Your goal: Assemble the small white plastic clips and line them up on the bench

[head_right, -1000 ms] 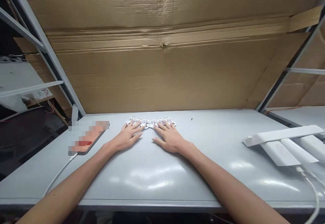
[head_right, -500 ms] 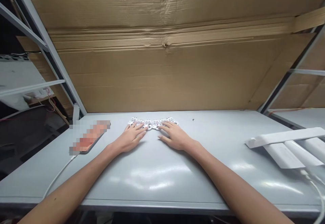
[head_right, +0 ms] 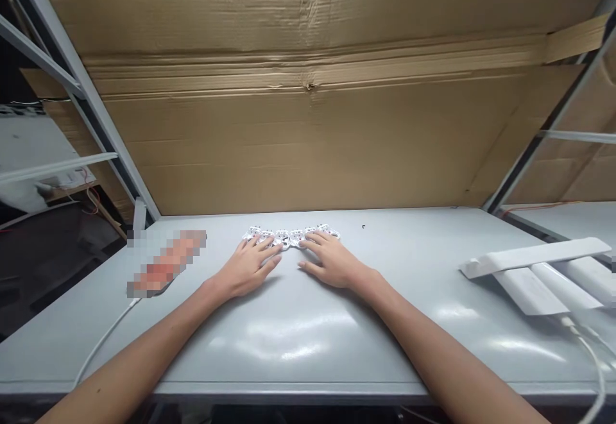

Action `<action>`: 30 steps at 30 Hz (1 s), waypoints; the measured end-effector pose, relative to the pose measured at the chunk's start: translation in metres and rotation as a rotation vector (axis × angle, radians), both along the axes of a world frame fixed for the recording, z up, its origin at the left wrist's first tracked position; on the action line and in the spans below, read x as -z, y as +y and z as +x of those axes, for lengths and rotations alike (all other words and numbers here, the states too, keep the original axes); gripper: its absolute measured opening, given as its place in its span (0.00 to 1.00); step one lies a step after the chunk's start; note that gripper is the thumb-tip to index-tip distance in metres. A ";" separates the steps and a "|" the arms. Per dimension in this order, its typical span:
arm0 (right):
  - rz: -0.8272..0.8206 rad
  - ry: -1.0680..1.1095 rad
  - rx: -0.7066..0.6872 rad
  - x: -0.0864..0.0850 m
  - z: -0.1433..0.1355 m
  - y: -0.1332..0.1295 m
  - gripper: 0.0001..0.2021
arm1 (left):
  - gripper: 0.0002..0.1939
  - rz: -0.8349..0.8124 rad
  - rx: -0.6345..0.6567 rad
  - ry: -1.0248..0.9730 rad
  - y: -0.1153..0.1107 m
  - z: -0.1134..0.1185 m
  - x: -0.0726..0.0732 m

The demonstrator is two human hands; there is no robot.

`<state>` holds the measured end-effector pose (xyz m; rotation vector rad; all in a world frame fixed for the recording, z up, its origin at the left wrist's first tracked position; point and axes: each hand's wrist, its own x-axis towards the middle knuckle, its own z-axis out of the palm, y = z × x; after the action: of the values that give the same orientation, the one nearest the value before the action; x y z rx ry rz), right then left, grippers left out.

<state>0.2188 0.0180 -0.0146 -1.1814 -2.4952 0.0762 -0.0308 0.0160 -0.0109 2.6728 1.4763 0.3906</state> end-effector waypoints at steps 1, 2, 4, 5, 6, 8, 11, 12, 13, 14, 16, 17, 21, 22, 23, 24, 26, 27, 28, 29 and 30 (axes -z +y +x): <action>-0.001 -0.007 0.002 0.001 -0.001 0.000 0.25 | 0.27 -0.002 0.003 -0.003 0.000 0.000 0.000; -0.003 -0.014 0.008 0.002 -0.001 0.000 0.26 | 0.28 -0.012 0.004 -0.003 0.001 0.000 0.000; -0.005 -0.031 0.024 0.003 -0.001 0.001 0.27 | 0.28 -0.042 -0.002 0.006 0.001 -0.001 0.000; -0.005 -0.040 0.029 0.004 -0.001 0.002 0.27 | 0.29 -0.056 -0.008 0.013 0.001 -0.001 -0.001; -0.004 -0.049 0.032 0.005 -0.001 0.002 0.28 | 0.29 -0.067 -0.014 0.022 0.001 -0.001 -0.002; -0.005 -0.071 0.035 0.006 -0.001 0.003 0.30 | 0.29 -0.084 -0.019 0.042 0.001 0.000 -0.004; -0.017 -0.092 0.044 0.008 -0.001 0.004 0.31 | 0.29 -0.100 -0.018 0.064 0.000 0.001 -0.007; -0.021 -0.093 0.048 0.009 -0.001 0.004 0.31 | 0.29 -0.107 -0.020 0.067 0.000 0.001 -0.008; -0.023 -0.093 0.051 0.009 -0.001 0.005 0.31 | 0.29 -0.113 -0.022 0.070 0.000 0.001 -0.008; -0.024 -0.092 0.053 0.009 -0.001 0.005 0.31 | 0.29 -0.121 -0.023 0.074 0.000 0.002 -0.009; -0.026 -0.091 0.060 0.009 -0.002 0.005 0.31 | 0.29 -0.138 -0.019 0.082 0.000 0.002 -0.009; -0.028 -0.090 0.064 0.009 -0.002 0.006 0.31 | 0.29 -0.143 -0.014 0.086 0.000 0.002 -0.009; -0.040 -0.077 0.096 0.006 -0.006 0.008 0.29 | 0.30 -0.149 -0.001 0.090 0.003 0.002 -0.007; -0.046 -0.074 0.109 0.005 -0.007 0.008 0.28 | 0.30 -0.150 -0.002 0.089 0.003 0.002 -0.007; -0.052 -0.072 0.121 0.005 -0.007 0.009 0.28 | 0.31 -0.150 -0.005 0.087 0.004 0.002 -0.006; -0.059 -0.073 0.132 0.004 -0.008 0.010 0.27 | 0.31 -0.149 -0.005 0.085 0.005 0.002 -0.006; -0.068 -0.083 0.147 0.004 -0.009 0.011 0.27 | 0.31 -0.143 -0.002 0.083 0.006 0.002 -0.005; -0.068 -0.090 0.151 0.003 -0.009 0.011 0.28 | 0.31 -0.141 0.001 0.082 0.007 0.002 -0.005; -0.063 -0.097 0.153 0.003 -0.009 0.011 0.28 | 0.32 -0.139 0.003 0.080 0.007 0.002 -0.004; -0.053 -0.104 0.154 0.003 -0.010 0.011 0.28 | 0.32 -0.135 0.007 0.077 0.008 0.001 -0.004; -0.037 -0.113 0.155 0.003 -0.010 0.011 0.27 | 0.32 -0.128 0.012 0.072 0.008 0.001 -0.003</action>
<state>0.2089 0.0291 -0.0181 -1.4272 -2.4970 0.0140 -0.0299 0.0239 -0.0079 2.6192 1.4505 0.1943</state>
